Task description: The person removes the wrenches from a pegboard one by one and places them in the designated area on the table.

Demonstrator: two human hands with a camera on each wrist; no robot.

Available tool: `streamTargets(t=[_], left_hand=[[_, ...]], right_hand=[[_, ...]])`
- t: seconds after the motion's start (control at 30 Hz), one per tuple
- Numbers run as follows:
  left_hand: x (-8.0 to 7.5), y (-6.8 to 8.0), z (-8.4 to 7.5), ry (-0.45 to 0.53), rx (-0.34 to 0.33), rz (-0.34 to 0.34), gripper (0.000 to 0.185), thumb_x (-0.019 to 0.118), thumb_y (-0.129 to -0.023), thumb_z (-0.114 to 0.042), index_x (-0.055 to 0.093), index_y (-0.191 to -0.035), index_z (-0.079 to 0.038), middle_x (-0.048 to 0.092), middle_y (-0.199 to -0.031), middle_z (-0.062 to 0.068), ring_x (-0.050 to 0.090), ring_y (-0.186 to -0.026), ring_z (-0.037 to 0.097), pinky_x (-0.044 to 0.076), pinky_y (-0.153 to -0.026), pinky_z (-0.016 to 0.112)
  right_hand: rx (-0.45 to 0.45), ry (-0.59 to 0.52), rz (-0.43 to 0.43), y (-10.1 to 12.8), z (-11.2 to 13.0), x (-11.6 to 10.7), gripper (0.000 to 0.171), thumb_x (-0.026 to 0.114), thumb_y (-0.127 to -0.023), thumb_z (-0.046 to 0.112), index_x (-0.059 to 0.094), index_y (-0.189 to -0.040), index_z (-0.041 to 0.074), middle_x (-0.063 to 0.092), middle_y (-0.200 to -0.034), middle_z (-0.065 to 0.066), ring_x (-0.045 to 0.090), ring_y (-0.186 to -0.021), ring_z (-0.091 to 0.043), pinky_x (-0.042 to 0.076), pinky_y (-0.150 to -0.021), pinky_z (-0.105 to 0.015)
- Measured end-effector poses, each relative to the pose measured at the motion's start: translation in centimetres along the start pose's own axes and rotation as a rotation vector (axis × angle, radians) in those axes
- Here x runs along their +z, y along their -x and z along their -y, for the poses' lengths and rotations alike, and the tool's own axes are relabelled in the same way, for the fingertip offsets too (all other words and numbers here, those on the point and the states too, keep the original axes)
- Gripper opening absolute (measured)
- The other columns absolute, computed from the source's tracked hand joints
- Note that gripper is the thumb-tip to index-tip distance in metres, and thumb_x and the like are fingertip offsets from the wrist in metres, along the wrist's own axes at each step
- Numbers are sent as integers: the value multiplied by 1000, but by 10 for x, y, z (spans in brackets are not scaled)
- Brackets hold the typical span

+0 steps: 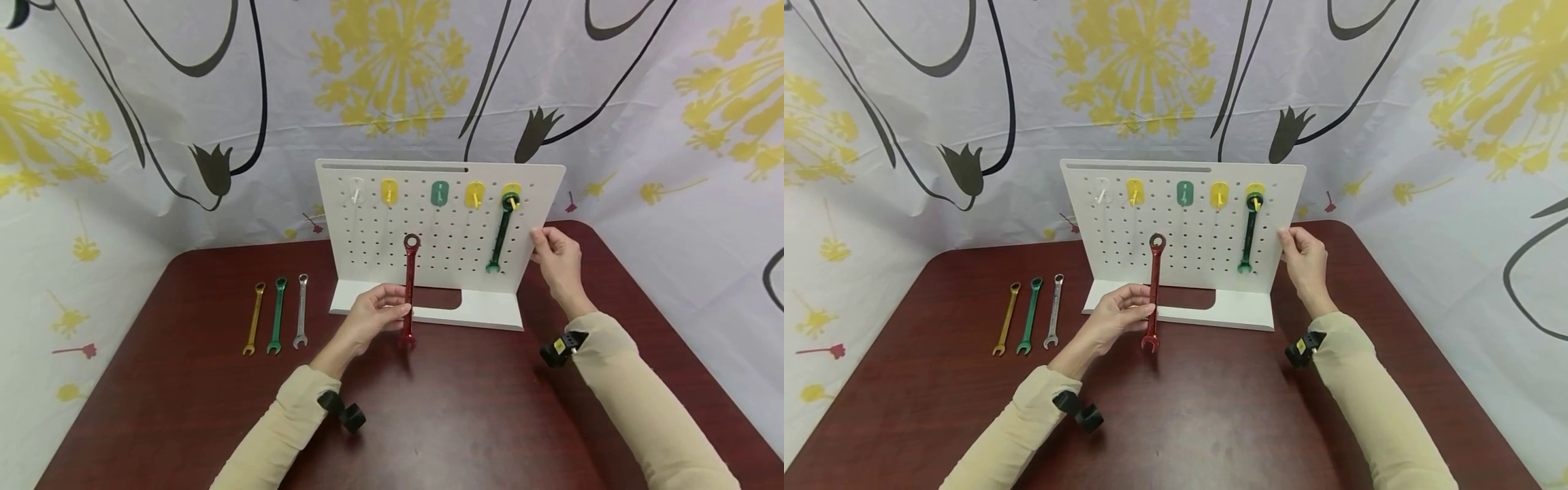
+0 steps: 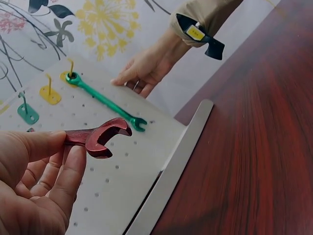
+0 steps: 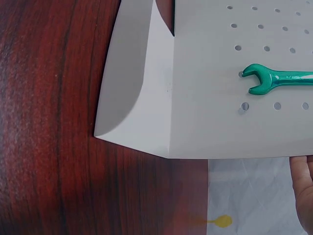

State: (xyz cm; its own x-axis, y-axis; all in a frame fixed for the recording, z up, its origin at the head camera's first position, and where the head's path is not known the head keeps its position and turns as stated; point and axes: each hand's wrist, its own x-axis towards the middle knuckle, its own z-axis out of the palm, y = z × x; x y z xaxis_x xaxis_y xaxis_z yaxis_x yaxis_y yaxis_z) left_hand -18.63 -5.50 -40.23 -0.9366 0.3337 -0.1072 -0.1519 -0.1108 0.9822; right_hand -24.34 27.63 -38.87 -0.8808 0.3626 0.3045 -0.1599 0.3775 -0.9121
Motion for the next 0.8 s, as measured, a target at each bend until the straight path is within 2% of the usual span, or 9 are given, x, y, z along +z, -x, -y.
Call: streamTargets(t=[0.17, 0.27, 0.4, 0.5, 0.63, 0.8], left_hand=[[-12, 4, 1, -8, -18, -39, 32, 65, -85, 1, 55, -115, 5, 61, -87, 0, 62, -74, 7, 57, -66, 25], [-18, 6, 2, -26, -24, -64, 31, 65, -85, 2, 55, -115, 5, 61, -88, -1, 62, -74, 7, 57, -65, 24], [-26, 10, 3, -47, -33, -90, 31, 64, -85, 2, 55, -115, 5, 61, -89, 0, 62, -75, 7, 56, -66, 24], [-33, 12, 3, -64, -43, -105, 32, 64, -85, 2, 55, -115, 5, 62, -90, 0, 62, -77, 7, 56, -67, 24], [-43, 16, 4, -99, -54, -126, 32, 65, -85, -1, 56, -116, 4, 63, -92, 1, 61, -79, 8, 56, -68, 25], [-56, 20, 4, -130, -67, -154, 33, 66, -85, -3, 56, -116, 3, 63, -93, 3, 63, -78, 8, 57, -70, 26]], right_hand=[[1, 3, -6, 0, 0, 0, 21, 55, -94, 30, 66, -92, 12, 65, -90, 11, 59, -78, 4, 53, -68, -12], [-18, -7, -8, 0, 0, 0, 23, 56, -94, 28, 65, -92, 7, 64, -85, 13, 59, -76, 4, 54, -68, -14], [-42, -18, -6, 0, 0, 0, 29, 56, -95, 25, 62, -95, -3, 60, -78, 16, 57, -71, 3, 52, -66, -11], [-42, -17, -1, 0, -1, 0, 30, 54, -96, 23, 61, -98, -7, 59, -76, 16, 55, -68, 2, 50, -65, -7], [-39, -12, 9, -1, -1, 0, 31, 53, -96, 21, 60, -99, -8, 58, -76, 15, 55, -69, 2, 49, -65, -6], [-35, 5, 6, 0, 0, 0, 30, 53, -96, 24, 62, -98, -4, 60, -82, 15, 57, -71, 3, 51, -67, -10]])
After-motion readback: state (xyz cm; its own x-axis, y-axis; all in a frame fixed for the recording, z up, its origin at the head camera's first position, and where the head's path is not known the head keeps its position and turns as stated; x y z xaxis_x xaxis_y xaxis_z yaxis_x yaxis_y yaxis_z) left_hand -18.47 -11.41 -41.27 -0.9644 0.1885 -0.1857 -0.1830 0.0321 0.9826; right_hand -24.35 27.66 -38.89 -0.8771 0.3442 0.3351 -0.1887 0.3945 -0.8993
